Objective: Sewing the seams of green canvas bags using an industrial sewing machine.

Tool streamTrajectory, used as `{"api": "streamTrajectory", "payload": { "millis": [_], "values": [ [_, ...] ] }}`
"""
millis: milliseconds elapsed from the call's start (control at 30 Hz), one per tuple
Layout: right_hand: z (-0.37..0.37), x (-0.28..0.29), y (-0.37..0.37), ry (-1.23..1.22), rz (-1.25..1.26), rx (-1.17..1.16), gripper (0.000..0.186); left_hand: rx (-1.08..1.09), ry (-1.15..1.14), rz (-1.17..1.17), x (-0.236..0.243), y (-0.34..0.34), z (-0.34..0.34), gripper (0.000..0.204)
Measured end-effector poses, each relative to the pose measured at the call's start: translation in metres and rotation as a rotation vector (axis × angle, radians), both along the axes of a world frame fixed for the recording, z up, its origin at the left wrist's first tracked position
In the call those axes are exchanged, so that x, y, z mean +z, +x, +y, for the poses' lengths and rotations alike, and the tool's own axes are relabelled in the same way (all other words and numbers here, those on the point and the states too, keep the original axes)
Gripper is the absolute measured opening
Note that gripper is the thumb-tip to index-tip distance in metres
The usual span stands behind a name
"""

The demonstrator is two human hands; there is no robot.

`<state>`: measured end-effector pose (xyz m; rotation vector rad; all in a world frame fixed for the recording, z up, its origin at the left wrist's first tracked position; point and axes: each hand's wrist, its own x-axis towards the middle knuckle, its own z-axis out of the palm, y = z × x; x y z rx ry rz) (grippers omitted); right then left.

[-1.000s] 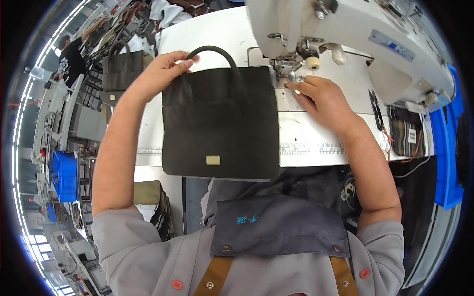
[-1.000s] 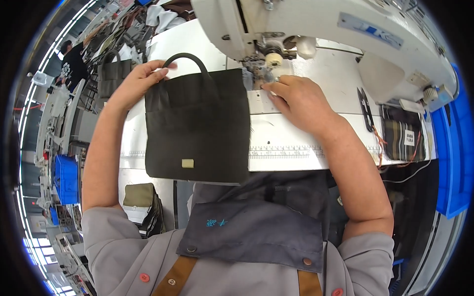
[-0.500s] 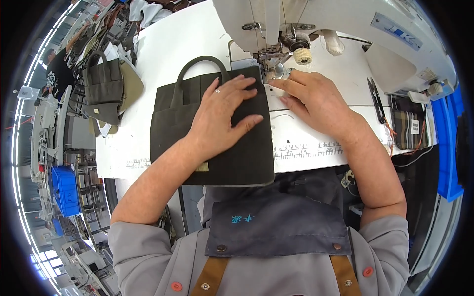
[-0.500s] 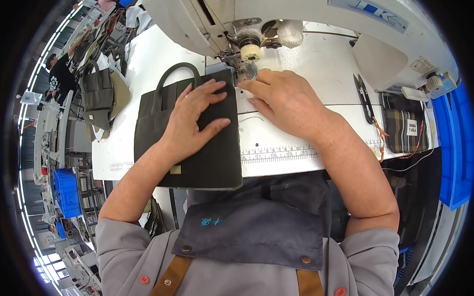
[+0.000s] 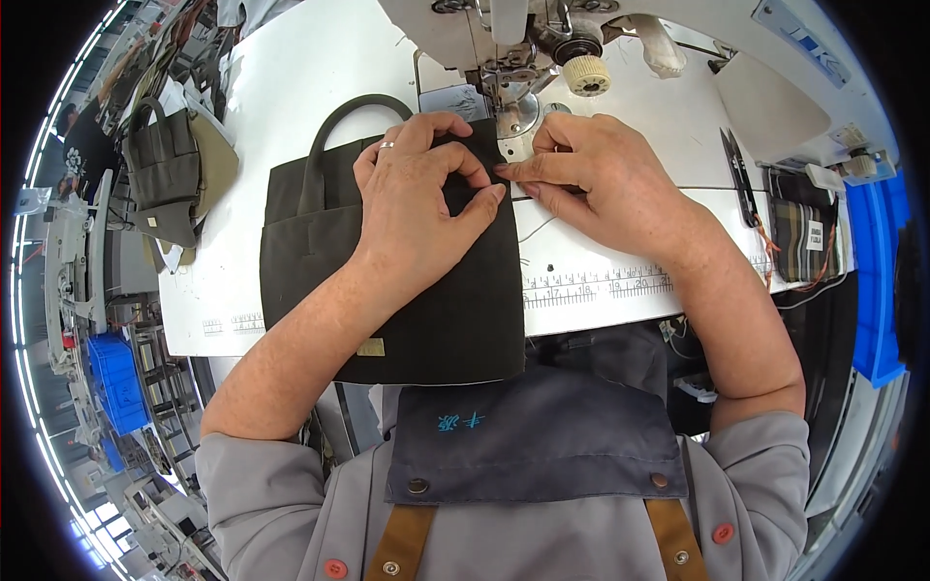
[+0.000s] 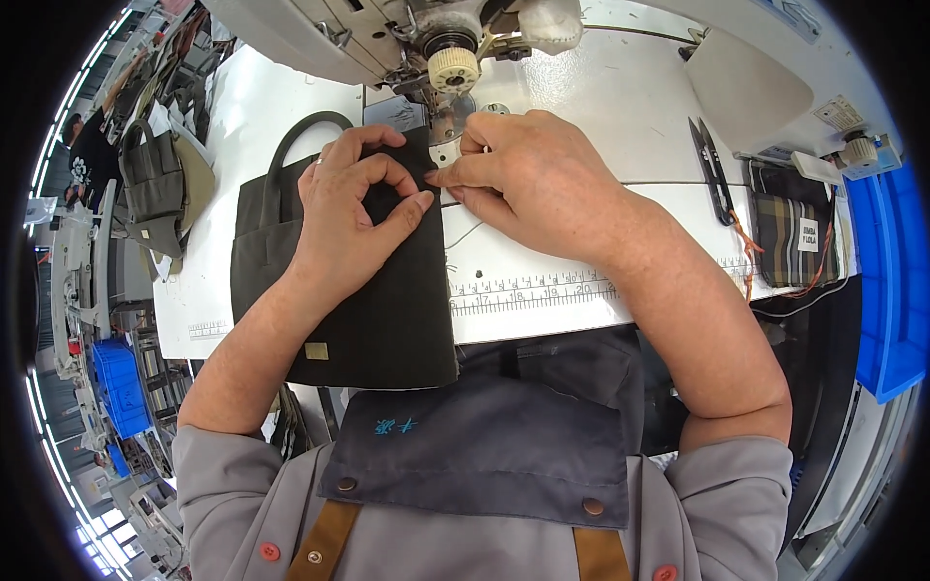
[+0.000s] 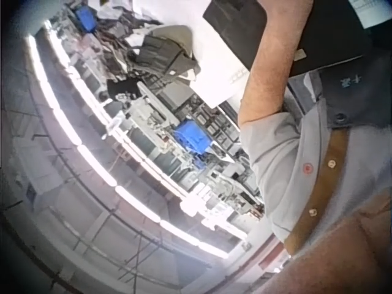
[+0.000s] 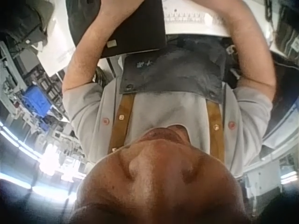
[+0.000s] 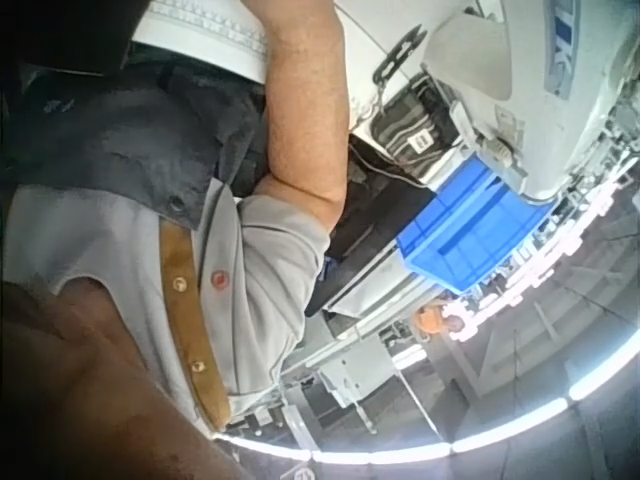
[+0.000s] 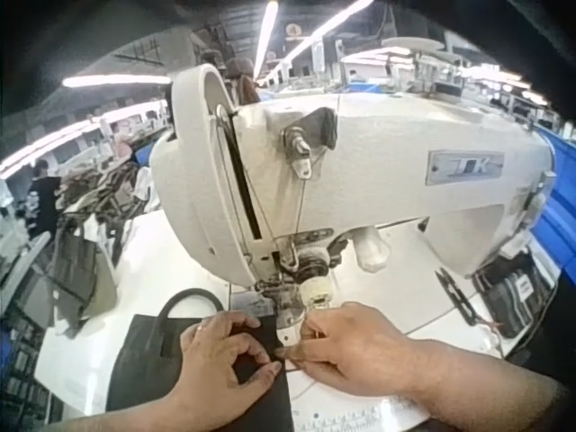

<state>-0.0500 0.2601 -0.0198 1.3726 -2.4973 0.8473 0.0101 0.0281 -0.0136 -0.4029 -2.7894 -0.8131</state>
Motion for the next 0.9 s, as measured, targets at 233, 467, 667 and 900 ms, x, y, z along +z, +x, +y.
{"api": "streamTrajectory", "payload": {
  "millis": [233,467,667,900],
  "values": [
    [0.0,0.002,0.002,-0.028,0.005,-0.012,0.016,0.013,-0.037,0.023,-0.004,0.001,0.002,0.014],
    [0.003,0.002,0.004,-0.069,0.081,0.006,0.02,0.028,-0.032,0.064,-0.007,-0.003,0.002,0.014],
    [-0.001,0.001,0.004,-0.03,0.121,0.004,0.012,0.029,-0.008,0.091,-0.008,-0.013,0.001,0.014],
    [0.0,0.003,0.005,0.047,0.207,0.017,0.033,0.068,0.022,0.026,-0.007,-0.015,0.004,0.013]
  ]
}}
